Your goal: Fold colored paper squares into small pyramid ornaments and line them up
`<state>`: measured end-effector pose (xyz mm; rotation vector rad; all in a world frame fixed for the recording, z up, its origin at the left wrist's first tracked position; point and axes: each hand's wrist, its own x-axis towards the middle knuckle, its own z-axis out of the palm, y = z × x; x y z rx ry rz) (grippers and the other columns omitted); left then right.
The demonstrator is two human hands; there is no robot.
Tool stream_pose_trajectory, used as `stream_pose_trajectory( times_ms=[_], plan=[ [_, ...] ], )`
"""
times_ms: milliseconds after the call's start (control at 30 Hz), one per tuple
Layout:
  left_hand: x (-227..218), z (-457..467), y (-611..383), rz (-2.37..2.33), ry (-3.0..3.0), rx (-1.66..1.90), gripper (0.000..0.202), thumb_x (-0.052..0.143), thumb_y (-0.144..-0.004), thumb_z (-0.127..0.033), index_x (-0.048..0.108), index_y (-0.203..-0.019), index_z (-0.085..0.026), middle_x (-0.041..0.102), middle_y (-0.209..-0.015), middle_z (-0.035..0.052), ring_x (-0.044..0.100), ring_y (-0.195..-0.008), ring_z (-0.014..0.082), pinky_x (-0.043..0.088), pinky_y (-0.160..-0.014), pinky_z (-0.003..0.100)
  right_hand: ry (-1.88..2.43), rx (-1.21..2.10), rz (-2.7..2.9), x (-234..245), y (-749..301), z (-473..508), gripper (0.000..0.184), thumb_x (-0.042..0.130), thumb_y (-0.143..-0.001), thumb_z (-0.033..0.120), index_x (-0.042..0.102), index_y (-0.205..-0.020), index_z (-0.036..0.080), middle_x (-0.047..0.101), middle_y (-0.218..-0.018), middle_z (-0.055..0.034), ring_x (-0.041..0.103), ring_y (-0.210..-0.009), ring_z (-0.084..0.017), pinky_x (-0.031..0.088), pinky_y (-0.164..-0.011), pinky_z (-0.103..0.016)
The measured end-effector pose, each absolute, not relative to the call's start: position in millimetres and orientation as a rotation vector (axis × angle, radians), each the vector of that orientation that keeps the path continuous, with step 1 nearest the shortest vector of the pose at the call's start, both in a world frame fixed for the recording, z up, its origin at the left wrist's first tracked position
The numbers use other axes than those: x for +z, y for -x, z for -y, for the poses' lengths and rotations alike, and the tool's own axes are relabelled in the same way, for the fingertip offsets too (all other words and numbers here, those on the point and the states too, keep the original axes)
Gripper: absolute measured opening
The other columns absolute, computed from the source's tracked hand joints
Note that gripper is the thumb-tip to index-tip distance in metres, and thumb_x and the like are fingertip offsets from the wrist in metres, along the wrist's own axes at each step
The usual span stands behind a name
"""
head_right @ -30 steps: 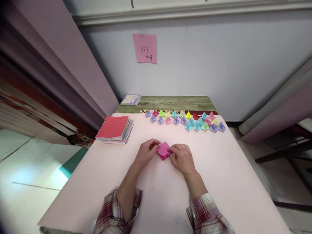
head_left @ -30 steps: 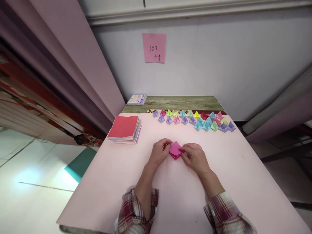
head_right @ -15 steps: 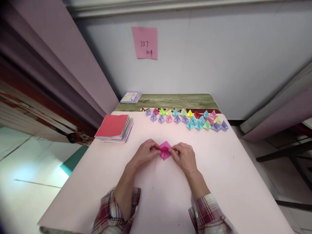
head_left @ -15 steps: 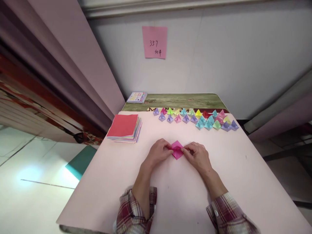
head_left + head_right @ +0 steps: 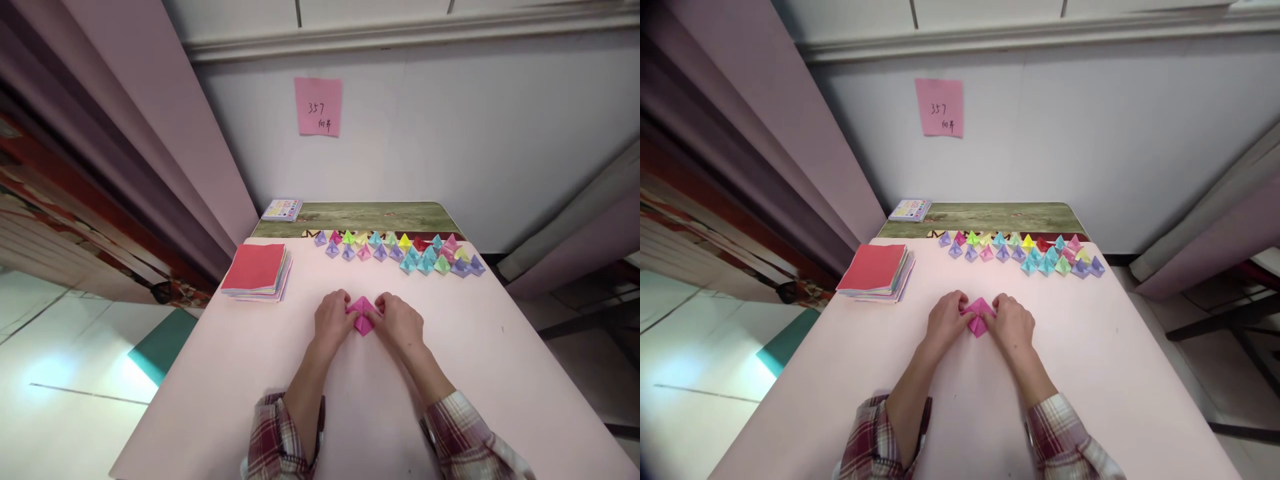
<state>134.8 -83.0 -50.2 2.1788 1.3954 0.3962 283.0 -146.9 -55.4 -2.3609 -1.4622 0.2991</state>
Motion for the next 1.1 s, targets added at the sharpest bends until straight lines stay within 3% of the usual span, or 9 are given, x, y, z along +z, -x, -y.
stream_pose_trajectory(
  times_ms=[200,400,567,667,833,967,1100],
  plan=[
    [-50.3,81.9,-134.6,-1.361,-2.121,0.483,0.015,0.068,-0.07,-0.021,0.058,-0.08,-0.021,0.063,-0.084,0.0043,0.056,-0.081,0.0214,0.036,-0.063,0.028,2.42,0.276,1.521,-52.9,-292.5,123.8,0.031,0.078,-0.056,0.051,0.062,-0.064,0.025,0.067,-0.061,-0.0054,0.062,-0.055,-0.022,0.033,-0.047,-0.027],
    [-50.8,82.2,-132.5,-1.345,-2.03,0.534,0.014,0.072,-0.065,-0.02,0.061,-0.073,-0.02,0.061,-0.079,0.0022,0.055,-0.076,0.019,0.036,-0.061,0.027,2.203,0.363,1.497,-57.7,-292.6,133.7,0.029,0.072,-0.067,0.046,0.06,-0.05,0.026,0.059,-0.047,0.0009,0.052,-0.042,-0.014,0.027,-0.042,-0.024],
    [-50.8,82.8,-132.8,-1.132,-1.79,0.595,0.018,0.076,-0.063,-0.028,0.061,-0.066,-0.018,0.056,-0.072,-0.0005,0.052,-0.069,0.0153,0.037,-0.06,0.025,1.828,0.748,1.302,-48.0,-293.1,153.3,0.025,0.072,-0.068,0.045,0.066,-0.062,0.022,0.061,-0.055,0.003,0.051,-0.049,-0.011,0.032,-0.045,-0.022],
    [-51.9,86.4,-136.6,-0.787,-1.438,0.576,0.025,0.076,-0.065,-0.034,0.061,-0.07,-0.015,0.057,-0.068,-0.002,0.051,-0.062,0.0117,0.039,-0.059,0.023,1.501,1.038,0.972,-45.2,-291.3,162.3,0.033,0.076,-0.066,0.048,0.069,-0.075,0.017,0.064,-0.062,0.0013,0.052,-0.053,-0.011,0.037,-0.049,-0.022],
    [-50.1,93.6,-143.8,-0.636,-1.192,0.566,0.033,0.082,-0.058,-0.033,0.064,-0.077,-0.012,0.062,-0.071,0.0002,0.055,-0.062,0.0108,0.041,-0.06,0.023,1.329,1.068,0.64,-48.5,-284.7,167.5,0.038,0.083,-0.06,0.047,0.07,-0.074,0.014,0.065,-0.061,-0.0006,0.052,-0.052,-0.011,0.04,-0.048,-0.022],
    [-48.1,92.7,-144.3,-0.714,-1.095,0.622,0.032,0.081,-0.062,-0.038,0.065,-0.074,-0.013,0.062,-0.067,-0.0008,0.053,-0.059,0.0089,0.039,-0.057,0.021,1.331,1.138,0.687,-49.9,-284.5,165.7,0.035,0.084,-0.059,0.043,0.07,-0.071,0.014,0.067,-0.063,-0.0015,0.055,-0.054,-0.011,0.042,-0.049,-0.022],
    [-49.1,86.5,-142.4,-0.787,-1.027,0.679,0.031,0.082,-0.06,-0.037,0.064,-0.07,-0.013,0.061,-0.061,-0.0015,0.051,-0.054,0.0086,0.038,-0.053,0.021,1.24,1.237,0.598,-50.1,-287.1,165.9,0.038,0.084,-0.062,0.041,0.07,-0.086,0.015,0.071,-0.073,-0.0036,0.062,-0.061,-0.014,0.049,-0.055,-0.024]
  ],
)
